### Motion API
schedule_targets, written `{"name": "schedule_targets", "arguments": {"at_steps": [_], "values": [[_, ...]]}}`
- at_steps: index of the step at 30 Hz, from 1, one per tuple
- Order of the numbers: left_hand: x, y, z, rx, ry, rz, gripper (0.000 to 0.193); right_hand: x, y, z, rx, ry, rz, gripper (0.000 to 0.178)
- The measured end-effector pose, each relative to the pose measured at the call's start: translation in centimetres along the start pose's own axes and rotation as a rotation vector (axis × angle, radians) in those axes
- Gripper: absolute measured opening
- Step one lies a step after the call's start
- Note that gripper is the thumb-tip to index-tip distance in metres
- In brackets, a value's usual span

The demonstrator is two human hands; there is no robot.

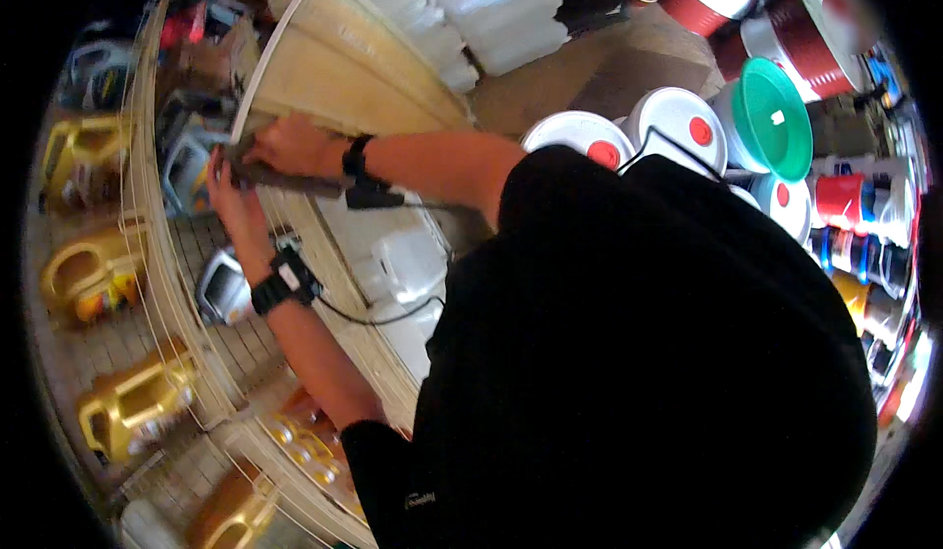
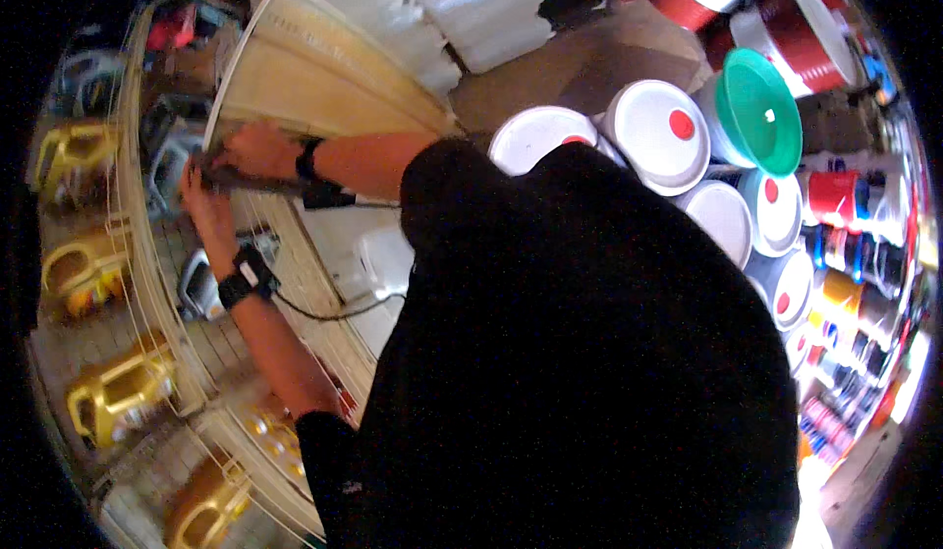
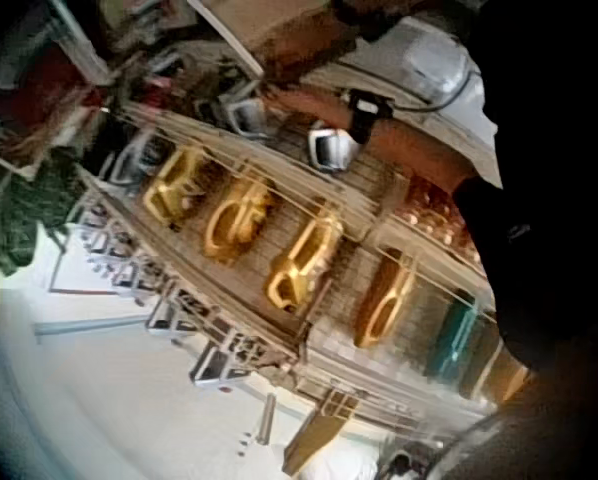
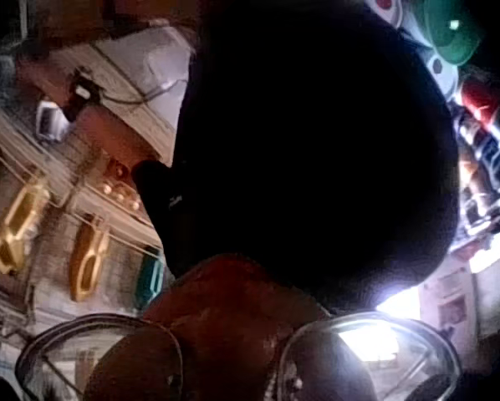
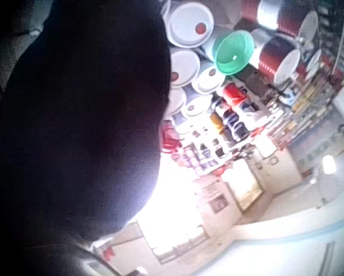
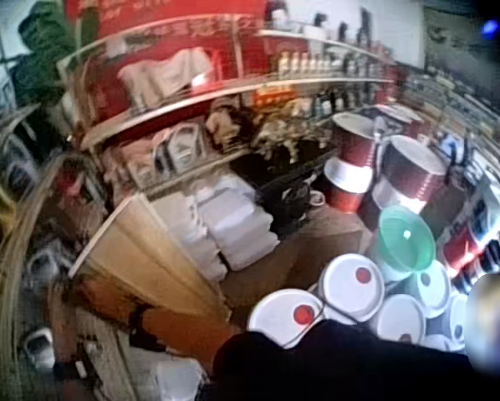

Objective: The person wipes a white shelf board with a cloth in a store aisle. They clean the top surface, edges, and underside of the board while holding it, then place it back on the metal rack. The person also wipes the metal shelf structure itself.

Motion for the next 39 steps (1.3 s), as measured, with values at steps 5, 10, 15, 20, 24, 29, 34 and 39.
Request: {"name": "schedule_targets", "arguments": {"at_steps": [5, 10, 15, 20, 24, 29, 34, 39], "values": [[-0.7, -1.5, -0.8, 0.035, -0.081, 0.037, 0.035, -0.5, 0.6, -0.6, -0.082, 0.1, 0.025, 0.049], [-1.3, 0.6, 0.2, -0.138, -0.085, 0.05, 0.029, 2.0, 1.6, -0.1, -0.092, 0.177, -0.059, 0.053], [-2.6, -4.7, 5.0, -0.123, -0.119, 0.032, 0.03, -0.4, 3.1, 0.0, -0.201, 0.23, 0.038, 0.054], [-3.2, 1.6, 4.3, 0.025, -0.182, 0.061, 0.026, 3.9, 1.4, 0.7, -0.204, 0.263, -0.142, 0.053], [-2.2, -0.6, 4.1, -0.108, -0.133, -0.006, 0.036, 1.6, 1.6, 0.4, -0.114, 0.321, 0.081, 0.044], [-1.4, 2.2, 0.5, -0.093, -0.119, -0.155, 0.036, 2.4, -0.1, -0.5, 0.028, 0.351, 0.158, 0.032], [-0.7, 1.4, -1.7, -0.024, -0.148, -0.221, 0.037, 0.9, 0.6, -3.5, 0.082, 0.354, 0.118, 0.024], [-0.8, 1.8, -2.3, 0.05, -0.099, -0.212, 0.038, 1.1, 0.9, -5.1, 0.186, 0.412, 0.036, 0.02]]}}
Point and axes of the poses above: each hand's wrist, its own z-axis towards the middle knuckle, its own y-axis out of the palm, x = y × z, the point moved 6 cm from there along z, towards the middle knuckle, and after that the axes turned 10 degrees about x, right-handed, at the moved point
